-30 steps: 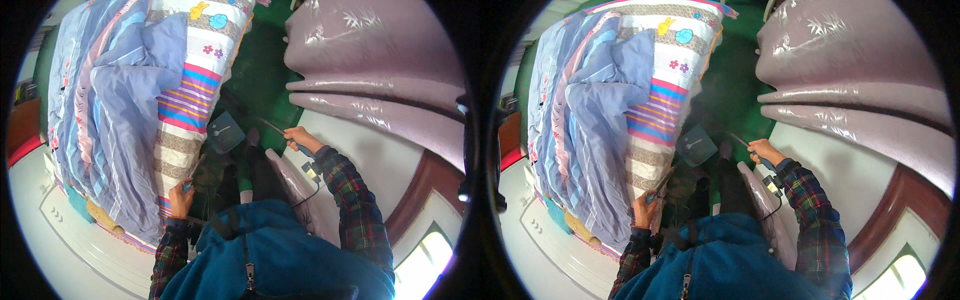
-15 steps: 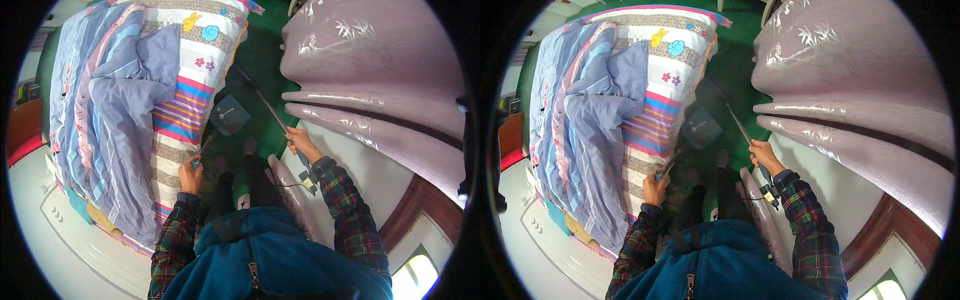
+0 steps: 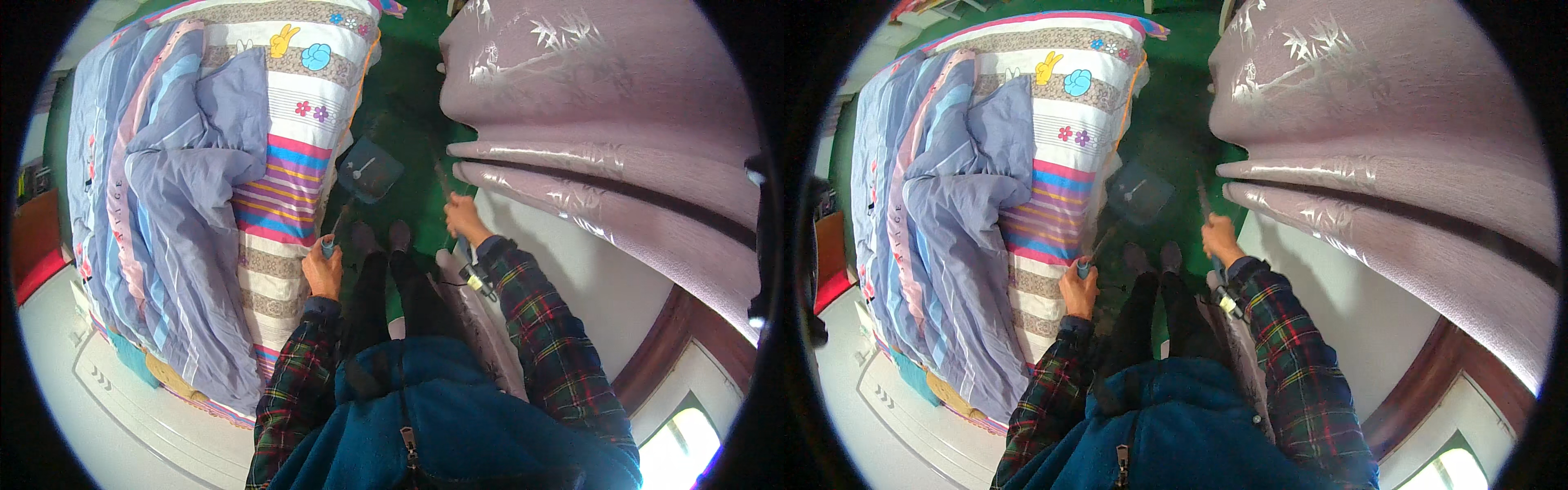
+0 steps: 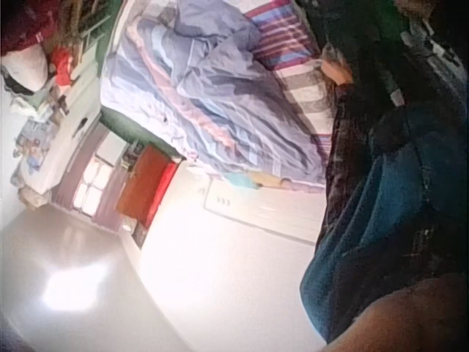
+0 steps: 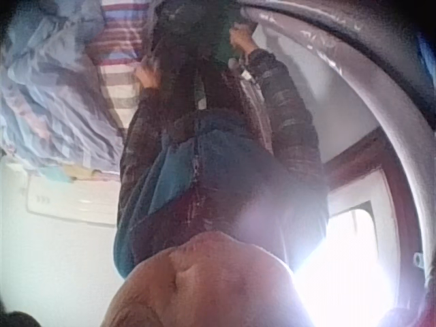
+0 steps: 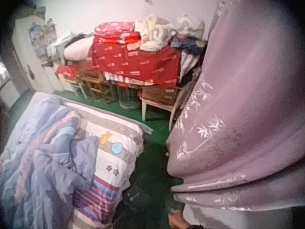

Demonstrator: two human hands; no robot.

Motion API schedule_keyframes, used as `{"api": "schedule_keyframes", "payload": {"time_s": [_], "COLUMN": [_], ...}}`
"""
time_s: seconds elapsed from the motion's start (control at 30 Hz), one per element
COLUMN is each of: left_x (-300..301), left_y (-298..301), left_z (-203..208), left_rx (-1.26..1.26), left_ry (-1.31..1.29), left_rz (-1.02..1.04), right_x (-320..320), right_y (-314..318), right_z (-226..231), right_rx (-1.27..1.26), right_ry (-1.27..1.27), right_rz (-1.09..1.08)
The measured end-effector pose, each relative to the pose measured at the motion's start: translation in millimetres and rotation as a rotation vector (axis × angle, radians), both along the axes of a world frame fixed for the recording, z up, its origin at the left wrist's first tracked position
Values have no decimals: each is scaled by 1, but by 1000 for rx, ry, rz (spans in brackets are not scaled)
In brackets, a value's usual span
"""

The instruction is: The person sweeps the floor with a broom and dustpan in a tiled room, then moves into a bedroom with a green floor and continues sweeping. After sweeping, the person folds a striped duvet on the bed.

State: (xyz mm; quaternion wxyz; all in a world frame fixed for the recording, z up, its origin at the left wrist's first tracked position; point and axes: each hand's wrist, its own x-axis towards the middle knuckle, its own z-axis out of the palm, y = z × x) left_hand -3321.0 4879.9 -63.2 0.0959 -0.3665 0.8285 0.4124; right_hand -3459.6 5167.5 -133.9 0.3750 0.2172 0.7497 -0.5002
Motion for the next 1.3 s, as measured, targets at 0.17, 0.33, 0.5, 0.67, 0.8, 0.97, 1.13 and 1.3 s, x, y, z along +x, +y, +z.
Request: {"api": "schedule_keyframes", "payload": {"time_s": [0.17,0.33,0.5,0.67,0.8,0.97,1.13,1.3], "left_x": [-16,-20,-22,-43,-70,-110,-138,-162], "left_y": [-9,-23,-33,-33,-25,-10,-3,2], "left_z": [-2,-7,-3,3,6,6,11,23], "left_rx": [-23,52,-43,24,8,-28,-38,-88], "left_ry": [69,87,103,71,66,82,51,6], "left_rz": [-48,-38,-97,-25,-7,3,-3,-86], "right_x": [49,70,42,-46,-117,-107,-87,-110], "right_y": [-17,-7,-29,-43,-53,-59,-21,-24], "right_z": [45,104,86,39,4,5,68,101], "right_rx": [-89,-70,17,-96,-24,80,-202,-221], "right_ry": [-124,-266,-141,1,39,-7,-328,-399], "right_rz": [125,22,-111,-216,-111,66,-185,-465]}}
